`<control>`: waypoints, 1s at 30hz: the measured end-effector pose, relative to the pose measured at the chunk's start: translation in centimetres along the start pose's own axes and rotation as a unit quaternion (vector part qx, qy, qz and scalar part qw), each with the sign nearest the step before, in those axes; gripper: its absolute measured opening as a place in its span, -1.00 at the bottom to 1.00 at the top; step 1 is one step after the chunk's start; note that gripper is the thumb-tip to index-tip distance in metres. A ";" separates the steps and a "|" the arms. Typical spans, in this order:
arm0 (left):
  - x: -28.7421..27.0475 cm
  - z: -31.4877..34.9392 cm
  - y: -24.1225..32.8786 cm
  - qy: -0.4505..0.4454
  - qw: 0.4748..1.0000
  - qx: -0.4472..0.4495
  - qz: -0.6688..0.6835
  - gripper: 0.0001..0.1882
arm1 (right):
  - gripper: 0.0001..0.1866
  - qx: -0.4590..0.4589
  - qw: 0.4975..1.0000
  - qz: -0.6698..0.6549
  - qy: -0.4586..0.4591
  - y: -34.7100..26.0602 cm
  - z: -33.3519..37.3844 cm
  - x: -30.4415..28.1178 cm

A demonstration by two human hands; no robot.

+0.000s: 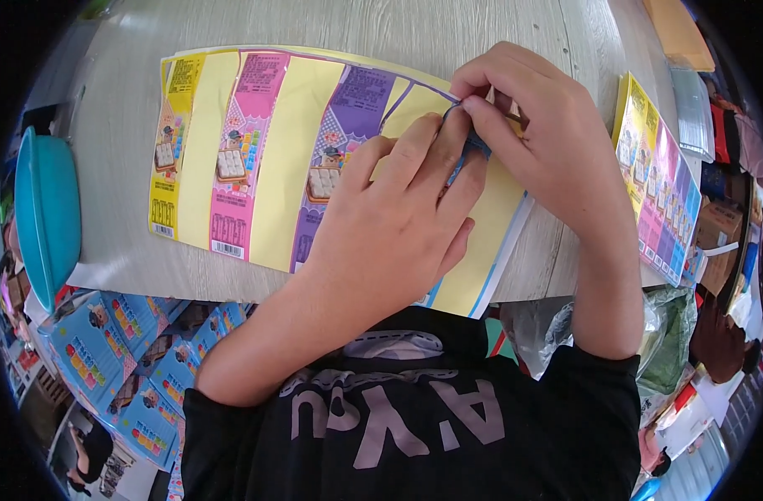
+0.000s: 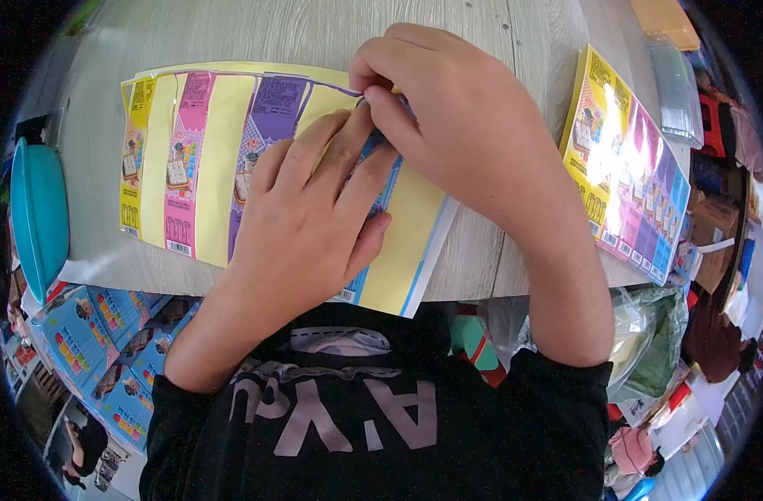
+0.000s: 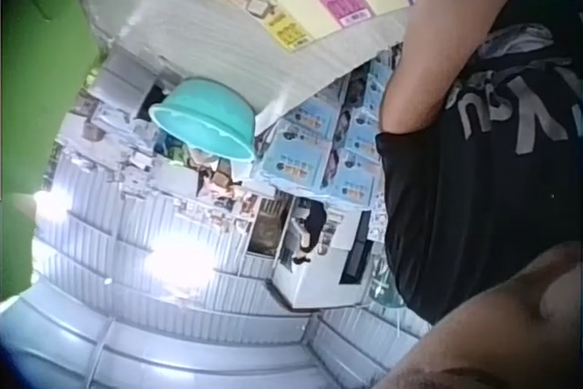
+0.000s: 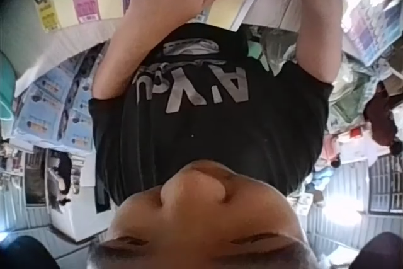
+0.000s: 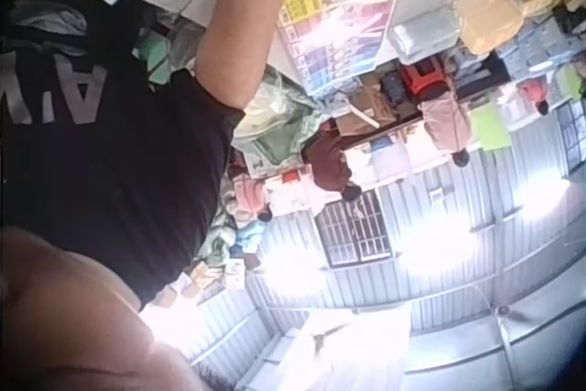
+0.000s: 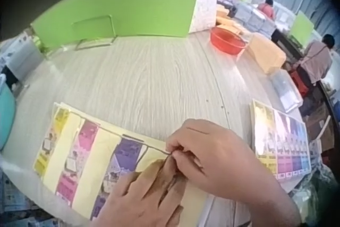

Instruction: Attaching plastic hanging strips to illustrated product cards for packaging.

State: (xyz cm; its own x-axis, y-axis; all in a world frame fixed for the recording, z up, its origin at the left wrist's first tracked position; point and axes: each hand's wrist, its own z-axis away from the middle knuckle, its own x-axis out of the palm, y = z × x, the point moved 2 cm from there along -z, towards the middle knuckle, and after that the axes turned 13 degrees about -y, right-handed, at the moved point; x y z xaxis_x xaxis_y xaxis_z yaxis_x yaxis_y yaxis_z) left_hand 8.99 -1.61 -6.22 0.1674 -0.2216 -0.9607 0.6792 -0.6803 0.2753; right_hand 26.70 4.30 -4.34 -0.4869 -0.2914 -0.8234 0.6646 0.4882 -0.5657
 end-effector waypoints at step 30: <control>0.1 -0.1 0.2 0.002 1.000 0.020 -0.011 -0.40 | -0.88 -0.001 0.999 0.019 -0.049 0.5 1.2 -2.4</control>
State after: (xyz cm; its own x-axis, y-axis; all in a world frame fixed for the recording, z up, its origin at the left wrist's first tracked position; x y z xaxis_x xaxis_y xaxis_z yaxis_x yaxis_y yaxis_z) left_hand 9.21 -1.68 -6.28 0.1557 -0.2048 -0.9663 0.6530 -0.7127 0.2563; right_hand 28.90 4.27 -2.71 -0.4027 -0.3514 -0.8452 0.6811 0.5018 -0.5332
